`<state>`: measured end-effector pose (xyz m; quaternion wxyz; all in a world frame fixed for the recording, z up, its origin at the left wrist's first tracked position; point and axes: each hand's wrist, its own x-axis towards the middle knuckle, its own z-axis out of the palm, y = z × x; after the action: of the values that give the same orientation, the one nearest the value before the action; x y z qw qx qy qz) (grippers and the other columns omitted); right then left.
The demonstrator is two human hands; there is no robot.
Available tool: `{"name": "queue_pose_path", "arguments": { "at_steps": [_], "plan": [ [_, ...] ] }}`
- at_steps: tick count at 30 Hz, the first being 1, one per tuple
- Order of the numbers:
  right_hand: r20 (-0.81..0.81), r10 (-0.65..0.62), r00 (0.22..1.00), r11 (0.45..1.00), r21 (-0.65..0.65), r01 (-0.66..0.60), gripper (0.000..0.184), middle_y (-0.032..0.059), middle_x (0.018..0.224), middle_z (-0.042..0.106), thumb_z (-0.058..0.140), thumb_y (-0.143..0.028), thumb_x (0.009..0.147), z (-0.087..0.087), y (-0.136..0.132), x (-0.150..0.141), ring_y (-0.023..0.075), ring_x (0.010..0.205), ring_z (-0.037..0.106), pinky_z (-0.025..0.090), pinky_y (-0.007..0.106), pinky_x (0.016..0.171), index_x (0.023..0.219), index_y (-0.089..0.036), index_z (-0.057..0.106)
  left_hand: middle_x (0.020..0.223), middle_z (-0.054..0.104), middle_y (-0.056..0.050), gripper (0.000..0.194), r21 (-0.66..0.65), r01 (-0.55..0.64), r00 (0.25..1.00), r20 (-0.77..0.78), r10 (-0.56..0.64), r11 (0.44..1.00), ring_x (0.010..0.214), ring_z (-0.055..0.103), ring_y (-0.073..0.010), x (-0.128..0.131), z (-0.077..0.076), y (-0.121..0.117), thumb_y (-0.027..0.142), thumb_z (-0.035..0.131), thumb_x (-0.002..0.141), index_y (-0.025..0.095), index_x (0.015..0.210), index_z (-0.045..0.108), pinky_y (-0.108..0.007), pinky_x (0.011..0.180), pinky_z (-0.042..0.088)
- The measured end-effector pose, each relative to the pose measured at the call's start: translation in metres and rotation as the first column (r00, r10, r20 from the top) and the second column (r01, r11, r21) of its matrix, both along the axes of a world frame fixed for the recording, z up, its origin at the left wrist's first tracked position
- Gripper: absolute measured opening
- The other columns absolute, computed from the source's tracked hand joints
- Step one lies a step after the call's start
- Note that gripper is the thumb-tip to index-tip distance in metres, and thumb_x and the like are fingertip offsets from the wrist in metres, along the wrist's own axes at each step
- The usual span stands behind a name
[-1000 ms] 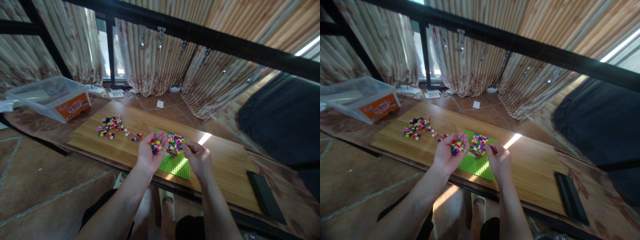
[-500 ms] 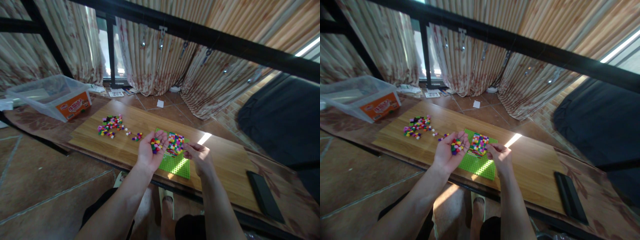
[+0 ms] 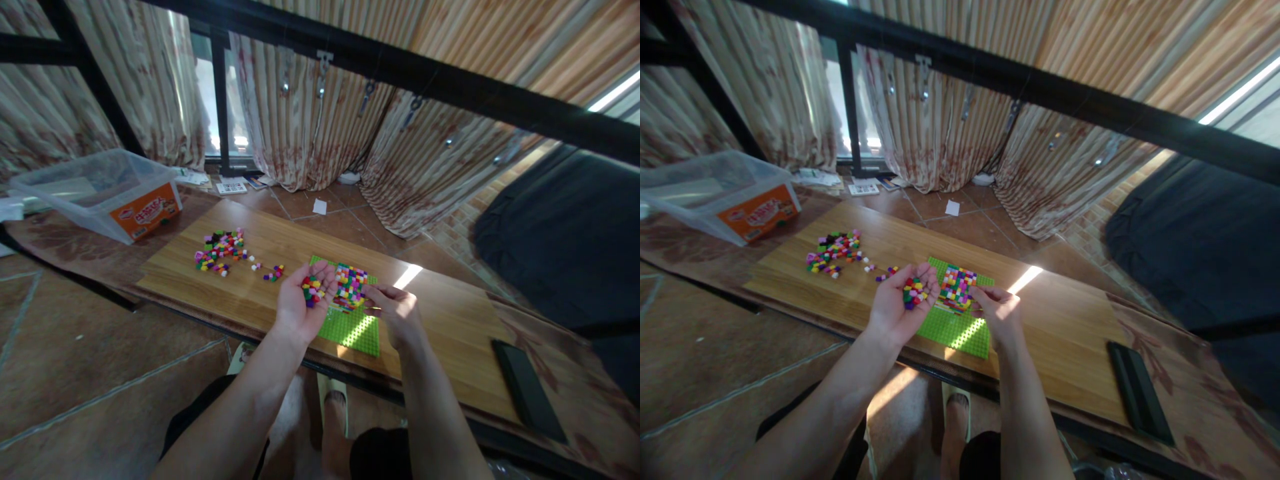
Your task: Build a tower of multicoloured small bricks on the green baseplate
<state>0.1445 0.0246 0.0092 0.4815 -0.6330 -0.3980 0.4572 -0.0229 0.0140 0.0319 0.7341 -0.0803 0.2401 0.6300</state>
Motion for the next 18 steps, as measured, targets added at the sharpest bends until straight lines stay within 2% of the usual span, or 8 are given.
{"name": "queue_pose_path", "arguments": {
  "at_steps": [7, 18],
  "plan": [
    [-0.055, 0.006, 0.998, 1.000, 0.004, -0.006, 0.033, 0.0027, 0.054, 0.065, 0.081, -0.036, 0.052, 0.0023, -0.0026, 0.0002, 0.0103, 0.049, 0.057, 0.052, 0.023, 0.048, 0.070, -0.011, 0.071, 0.071, 0.066, -0.009, 0.023, -0.006, 0.005, 1.000, -0.001, -0.005, 1.000, 0.067, 0.063, -0.0126, 0.0005, -0.0004, 0.0007, 0.018, 0.048, 0.085, 0.007, 0.073, 0.065, -0.024, 0.065, 0.053],
    [0.042, -0.010, 0.999, 0.997, -0.070, 0.013, 0.028, 0.0048, 0.062, 0.068, 0.076, -0.036, 0.056, 0.0071, 0.0015, -0.0047, 0.0123, 0.053, 0.060, 0.049, 0.021, 0.043, 0.070, -0.013, 0.071, 0.069, 0.064, -0.009, 0.022, -0.034, 0.024, 0.999, -0.046, -0.026, 0.999, 0.062, 0.062, -0.0121, 0.0035, -0.0045, 0.0004, 0.014, 0.046, 0.084, 0.006, 0.075, 0.064, -0.023, 0.063, 0.053]
  ]
}}
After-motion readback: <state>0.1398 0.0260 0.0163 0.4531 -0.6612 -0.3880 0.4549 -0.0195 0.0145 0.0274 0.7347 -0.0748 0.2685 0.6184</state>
